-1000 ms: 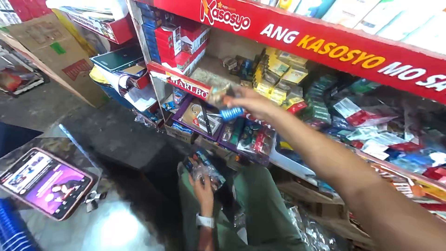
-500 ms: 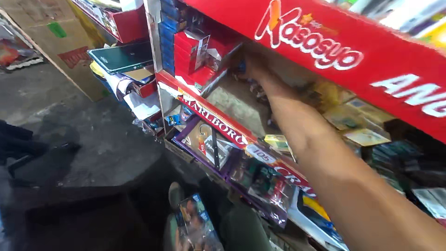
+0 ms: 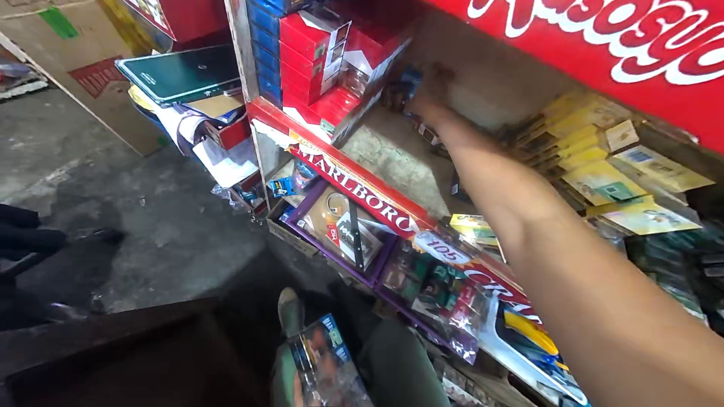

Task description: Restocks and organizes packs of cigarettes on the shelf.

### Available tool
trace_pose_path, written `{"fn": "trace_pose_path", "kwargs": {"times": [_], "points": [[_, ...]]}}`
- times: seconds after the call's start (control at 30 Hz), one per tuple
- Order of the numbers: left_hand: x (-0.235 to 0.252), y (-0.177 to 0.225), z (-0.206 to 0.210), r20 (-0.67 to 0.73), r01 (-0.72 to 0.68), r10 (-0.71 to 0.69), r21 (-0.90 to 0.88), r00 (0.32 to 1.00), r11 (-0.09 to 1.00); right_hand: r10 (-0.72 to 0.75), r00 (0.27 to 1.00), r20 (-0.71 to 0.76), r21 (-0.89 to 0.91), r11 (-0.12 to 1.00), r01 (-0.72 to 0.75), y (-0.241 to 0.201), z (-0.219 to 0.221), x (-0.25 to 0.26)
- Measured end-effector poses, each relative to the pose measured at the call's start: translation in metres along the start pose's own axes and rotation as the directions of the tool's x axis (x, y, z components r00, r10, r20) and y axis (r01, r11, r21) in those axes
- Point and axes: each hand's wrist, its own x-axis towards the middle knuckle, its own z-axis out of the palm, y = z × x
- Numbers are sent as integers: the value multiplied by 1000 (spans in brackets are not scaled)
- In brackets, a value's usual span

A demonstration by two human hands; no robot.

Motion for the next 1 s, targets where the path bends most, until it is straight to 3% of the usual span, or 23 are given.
{"fn": "trace_pose_path", "kwargs": {"times": [0.13, 0.3, 0.43, 0.5, 0.6, 0.7, 0.77, 0.83, 0.9, 1.0], "points": [[0, -2, 4, -26, 8, -9, -46, 1000, 999, -39, 997, 70, -7, 999, 40, -12, -27, -6], [0, 0, 3, -15, -5, 4, -9, 1000, 1000, -285, 958, -40, -79, 956, 281, -14, -30, -2], [2, -5, 2, 6, -29, 29, -8, 1000, 1000, -155, 979, -131, -116, 983, 140, -22, -19, -7], [2, -6, 2, 12, -22, 22, -15, 1000, 1000, -49, 988, -148, -11, 999, 48, -24, -12, -10], [2, -3, 2, 9, -19, 19, -11, 1000, 1000, 157, 985, -67, 330, 935, -127, -28, -1, -1], [1, -1, 3, 3, -26, 26, 11, 1000, 1000, 131, 991, 15, 575, 810, -115, -8, 9, 14], [0, -1, 4, -5, -26, 26, -1, 1000, 1000, -33, 998, 62, 464, 886, 1, -1, -16, 0], [0, -2, 4, -11, -43, 43, -4, 999, 999, -124, 988, 93, 160, 981, 108, -13, -58, -35], [-2, -2, 5, -16, -46, 46, 2, 999, 999, -103, 975, 198, -11, 994, 108, -11, -75, -58], [-1, 1, 4, 0, -56, 56, 23, 998, 998, 37, 953, 300, -252, 967, 42, 27, -38, -36]]}}
